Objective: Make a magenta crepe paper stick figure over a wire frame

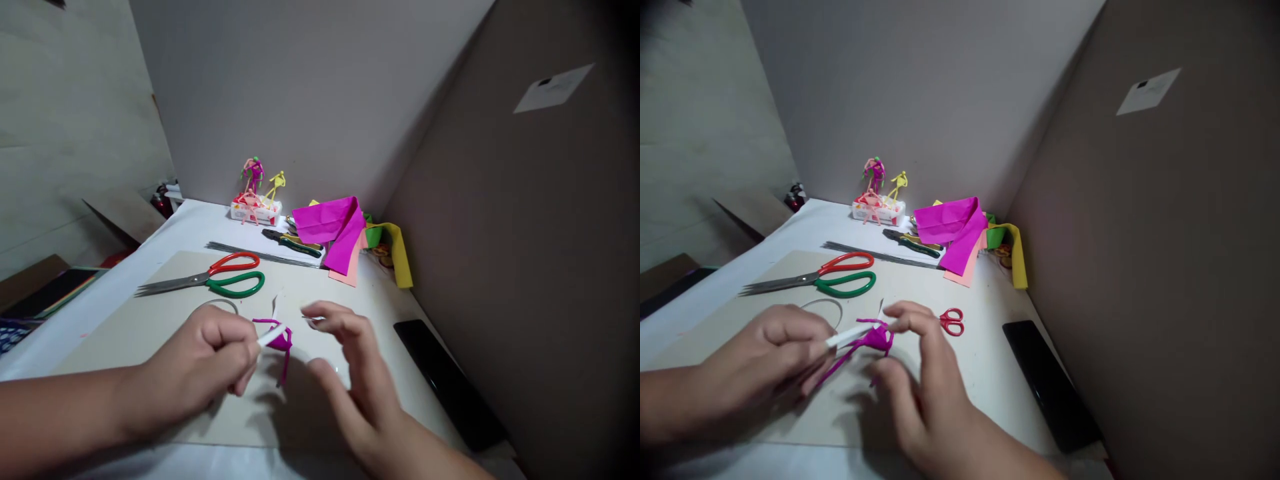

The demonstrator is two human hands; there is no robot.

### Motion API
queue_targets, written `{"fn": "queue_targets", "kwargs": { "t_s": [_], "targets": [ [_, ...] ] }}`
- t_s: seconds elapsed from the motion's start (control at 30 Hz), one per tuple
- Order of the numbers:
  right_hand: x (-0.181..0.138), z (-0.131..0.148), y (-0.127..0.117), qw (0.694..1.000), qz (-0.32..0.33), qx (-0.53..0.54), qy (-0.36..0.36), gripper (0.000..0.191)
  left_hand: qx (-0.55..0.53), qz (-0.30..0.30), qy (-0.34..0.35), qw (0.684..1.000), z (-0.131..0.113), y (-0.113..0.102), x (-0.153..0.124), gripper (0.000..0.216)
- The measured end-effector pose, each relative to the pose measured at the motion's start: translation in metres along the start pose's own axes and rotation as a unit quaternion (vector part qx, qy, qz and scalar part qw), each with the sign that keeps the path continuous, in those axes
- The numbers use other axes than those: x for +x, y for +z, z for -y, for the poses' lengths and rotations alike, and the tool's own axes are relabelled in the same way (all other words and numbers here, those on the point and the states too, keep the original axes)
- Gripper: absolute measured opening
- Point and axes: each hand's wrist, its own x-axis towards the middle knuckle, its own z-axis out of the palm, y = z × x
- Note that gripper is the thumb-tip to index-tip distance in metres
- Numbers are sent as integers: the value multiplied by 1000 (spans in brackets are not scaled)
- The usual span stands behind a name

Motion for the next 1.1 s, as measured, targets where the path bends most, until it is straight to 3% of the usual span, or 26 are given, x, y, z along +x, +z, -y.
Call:
{"fn": "queue_targets", "kwargs": {
  "t_s": [0.1, 0.23, 0.33, 0.4, 0.5, 0.6, 0.67, 0.77, 0.87, 1.0, 1.1],
  "targets": [
    [1, -9, 9, 998, 58, 26, 25, 44, 67, 43, 37, 996, -4, 6, 2, 31],
    [8, -24, 9, 998, -26, 41, 49, 26, 177, 5, 135, 975, -9, 10, 2, 18],
    [22, -45, -10, 993, -55, -34, 96, 22, 258, -59, 234, 936, -2, 11, 2, 18],
    [30, -61, -25, 978, -8, -172, 119, 24, 316, -78, 261, 909, 8, 12, 1, 23],
    [34, -74, -33, 957, -10, -263, 121, 31, 417, -69, 219, 880, 21, 15, 2, 28],
    [27, -63, -20, 952, -12, -290, 102, 22, 499, -35, 151, 853, 25, 18, 5, 33],
    [18, -48, -4, 953, 49, -271, 122, 13, 538, -11, 112, 835, 25, 20, 7, 34],
    [6, -30, 17, 943, 158, -246, 159, 21, 581, 35, 71, 810, 24, 21, 8, 29],
    [1, -26, 27, 935, 178, -257, 170, 23, 604, 50, 68, 792, 27, 22, 6, 22],
    [0, -30, 29, 937, 172, -236, 192, 20, 595, 7, 94, 798, 34, 21, 3, 28],
    [1, -31, 28, 944, 147, -190, 225, 27, 593, 11, 106, 798, 30, 19, 2, 32]
  ]
}}
